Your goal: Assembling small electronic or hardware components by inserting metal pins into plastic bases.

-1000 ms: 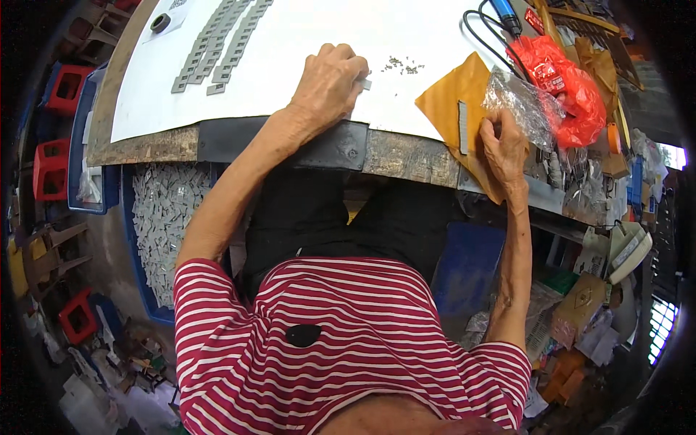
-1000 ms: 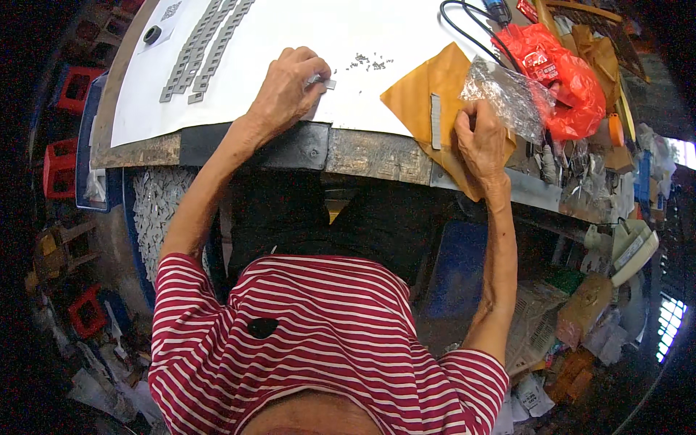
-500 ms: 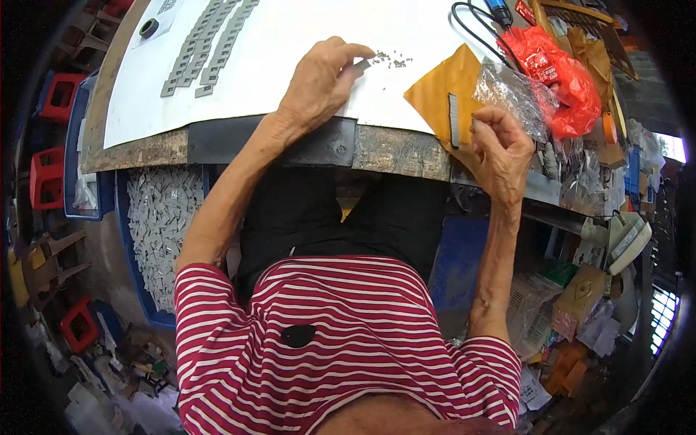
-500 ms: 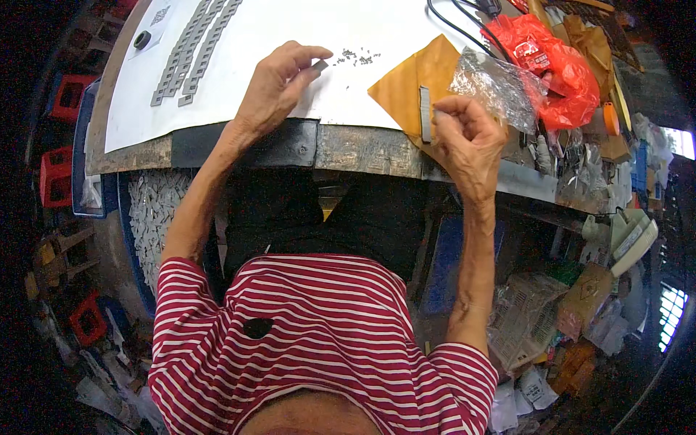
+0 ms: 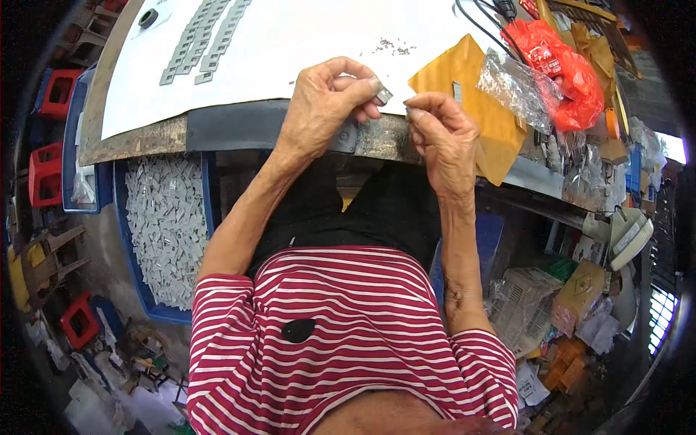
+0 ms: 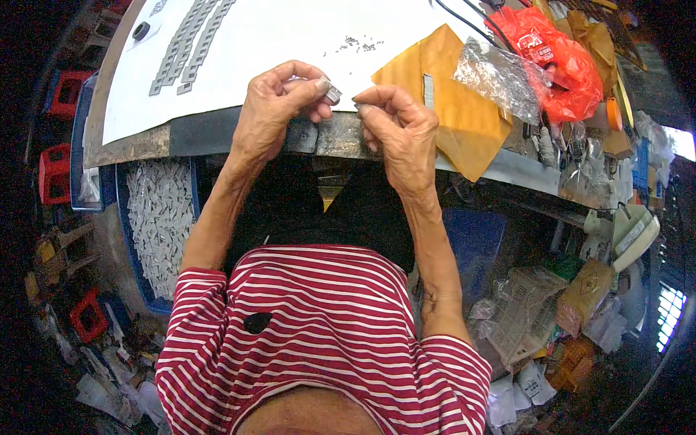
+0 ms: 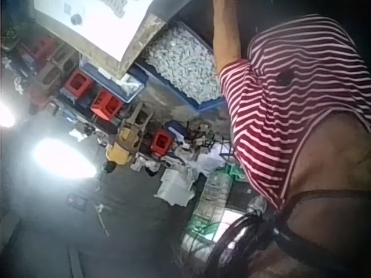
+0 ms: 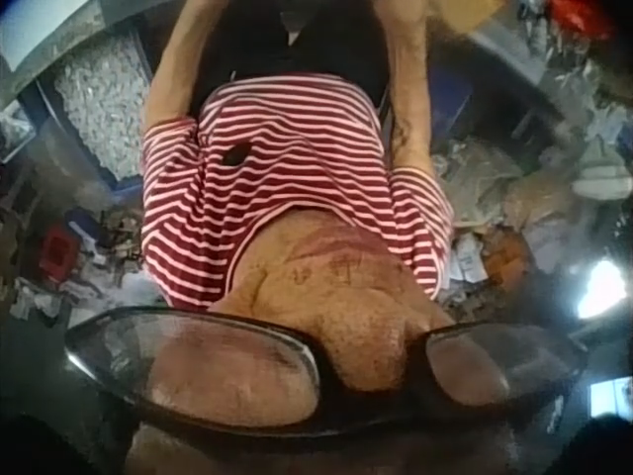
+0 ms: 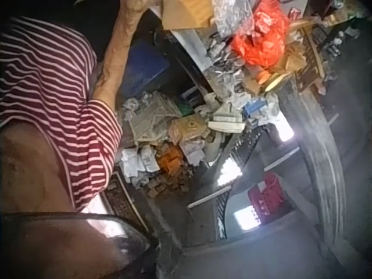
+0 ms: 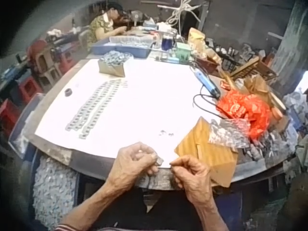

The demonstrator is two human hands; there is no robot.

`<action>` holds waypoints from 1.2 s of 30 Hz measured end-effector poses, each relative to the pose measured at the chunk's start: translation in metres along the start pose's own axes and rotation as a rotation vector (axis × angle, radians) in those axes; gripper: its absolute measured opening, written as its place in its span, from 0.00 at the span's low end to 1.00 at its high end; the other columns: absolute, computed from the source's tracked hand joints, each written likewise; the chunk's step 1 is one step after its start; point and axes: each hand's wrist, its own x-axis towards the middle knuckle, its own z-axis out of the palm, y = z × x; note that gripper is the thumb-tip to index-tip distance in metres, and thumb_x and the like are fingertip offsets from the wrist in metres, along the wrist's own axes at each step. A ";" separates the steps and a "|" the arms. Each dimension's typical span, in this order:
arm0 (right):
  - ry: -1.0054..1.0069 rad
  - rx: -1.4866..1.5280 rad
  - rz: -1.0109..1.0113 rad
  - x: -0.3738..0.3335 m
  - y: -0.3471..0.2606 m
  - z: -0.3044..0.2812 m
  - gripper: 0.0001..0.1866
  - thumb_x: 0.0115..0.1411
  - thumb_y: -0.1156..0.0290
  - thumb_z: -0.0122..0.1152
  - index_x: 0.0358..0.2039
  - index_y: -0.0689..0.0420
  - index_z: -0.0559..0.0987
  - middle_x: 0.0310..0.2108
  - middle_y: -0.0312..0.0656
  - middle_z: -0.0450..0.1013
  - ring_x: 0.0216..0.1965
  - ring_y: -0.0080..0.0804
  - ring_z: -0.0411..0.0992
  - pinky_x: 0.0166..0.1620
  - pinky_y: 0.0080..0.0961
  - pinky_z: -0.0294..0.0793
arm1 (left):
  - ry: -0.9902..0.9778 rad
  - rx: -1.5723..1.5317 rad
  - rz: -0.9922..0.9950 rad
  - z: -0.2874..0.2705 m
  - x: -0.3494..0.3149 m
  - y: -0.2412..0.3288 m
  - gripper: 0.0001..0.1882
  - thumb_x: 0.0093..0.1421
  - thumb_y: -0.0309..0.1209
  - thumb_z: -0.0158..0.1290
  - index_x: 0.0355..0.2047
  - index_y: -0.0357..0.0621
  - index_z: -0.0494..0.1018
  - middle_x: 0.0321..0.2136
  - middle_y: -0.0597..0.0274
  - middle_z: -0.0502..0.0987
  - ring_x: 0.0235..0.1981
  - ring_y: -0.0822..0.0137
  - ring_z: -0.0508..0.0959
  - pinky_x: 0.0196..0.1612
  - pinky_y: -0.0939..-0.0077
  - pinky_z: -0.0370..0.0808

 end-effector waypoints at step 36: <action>-0.028 -0.037 0.164 0.016 0.008 0.001 0.04 0.51 0.76 0.58 0.27 0.63 0.76 0.18 0.30 0.68 0.16 0.11 0.60 0.19 0.09 0.55 | -0.146 0.208 0.000 0.000 -0.005 -0.002 0.10 0.56 0.26 0.50 0.37 0.34 0.72 0.23 0.63 0.76 0.25 0.76 0.75 0.30 0.84 0.72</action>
